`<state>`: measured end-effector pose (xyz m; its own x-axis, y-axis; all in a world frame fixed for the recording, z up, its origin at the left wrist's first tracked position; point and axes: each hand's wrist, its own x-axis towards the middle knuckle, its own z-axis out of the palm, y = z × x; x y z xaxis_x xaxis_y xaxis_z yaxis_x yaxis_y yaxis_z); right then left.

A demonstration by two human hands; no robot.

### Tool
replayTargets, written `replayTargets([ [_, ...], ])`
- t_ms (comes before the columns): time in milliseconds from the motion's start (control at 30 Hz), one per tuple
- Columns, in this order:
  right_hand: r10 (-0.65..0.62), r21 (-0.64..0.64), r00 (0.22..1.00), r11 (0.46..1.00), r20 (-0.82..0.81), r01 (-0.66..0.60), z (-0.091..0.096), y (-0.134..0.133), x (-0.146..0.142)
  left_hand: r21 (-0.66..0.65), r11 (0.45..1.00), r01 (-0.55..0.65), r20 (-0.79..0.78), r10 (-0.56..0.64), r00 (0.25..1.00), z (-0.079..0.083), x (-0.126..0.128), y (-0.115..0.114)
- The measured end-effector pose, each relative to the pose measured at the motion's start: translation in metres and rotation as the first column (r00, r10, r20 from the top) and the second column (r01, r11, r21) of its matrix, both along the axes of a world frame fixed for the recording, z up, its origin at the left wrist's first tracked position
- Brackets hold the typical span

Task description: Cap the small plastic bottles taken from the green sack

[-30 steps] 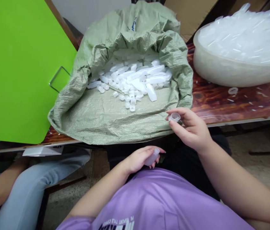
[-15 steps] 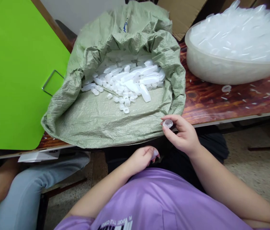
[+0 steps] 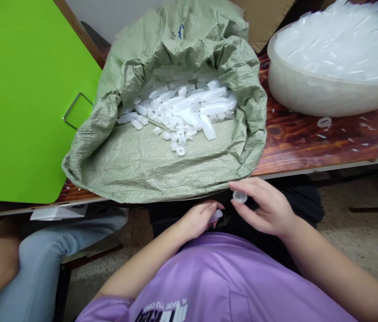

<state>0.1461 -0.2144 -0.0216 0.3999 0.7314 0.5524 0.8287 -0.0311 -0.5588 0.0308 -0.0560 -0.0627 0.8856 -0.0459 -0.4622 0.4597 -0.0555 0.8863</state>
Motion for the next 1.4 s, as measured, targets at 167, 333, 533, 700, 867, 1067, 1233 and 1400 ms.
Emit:
replayTargets([
  [167, 0.019, -0.47, 0.987, 0.878, -0.157, -0.091, -0.017, -0.023, -0.009, -0.138, 0.989, 0.057, 0.075, -0.047, 0.996, 0.002, -0.002, 0.009],
  [333, -0.021, -0.546, 0.976, 0.831, -0.216, -0.104, -0.03, -0.025, -0.014, 0.215, 0.944, 0.25, 0.078, -0.272, 0.959, 0.009, -0.002, 0.008],
  [533, 0.01, -0.51, 0.963, 0.847, -0.269, -0.151, -0.025, -0.022, -0.007, 0.264, 0.92, 0.29, 0.06, -0.315, 0.947, 0.009, -0.001, 0.008],
  [700, 0.027, -0.442, 0.956, 0.883, -0.291, -0.16, -0.029, -0.028, -0.001, 0.058, 0.973, 0.221, 0.074, -0.225, 0.972, 0.006, -0.002, 0.014],
  [867, 0.132, -0.331, 0.958, 0.919, -0.254, -0.214, -0.033, -0.026, -0.013, -0.204, 0.966, 0.16, 0.021, -0.159, 0.987, 0.006, -0.002, 0.016],
  [1067, 0.247, -0.246, 0.951, 0.949, 0.187, -0.198, -0.034, -0.031, -0.019, -0.363, 0.926, 0.101, -0.06, -0.131, 0.99, 0.007, 0.0, 0.017],
  [1233, -0.033, -0.447, 0.923, 0.881, -0.383, -0.154, -0.038, -0.022, -0.023, 0.007, 0.987, 0.16, 0.053, -0.16, 0.986, 0.013, -0.001, 0.014],
  [1400, -0.207, -0.513, 0.808, 0.848, -0.551, -0.133, -0.047, -0.018, -0.028, 0.389, 0.897, 0.209, 0.068, -0.254, 0.965, 0.018, 0.002, 0.012],
])
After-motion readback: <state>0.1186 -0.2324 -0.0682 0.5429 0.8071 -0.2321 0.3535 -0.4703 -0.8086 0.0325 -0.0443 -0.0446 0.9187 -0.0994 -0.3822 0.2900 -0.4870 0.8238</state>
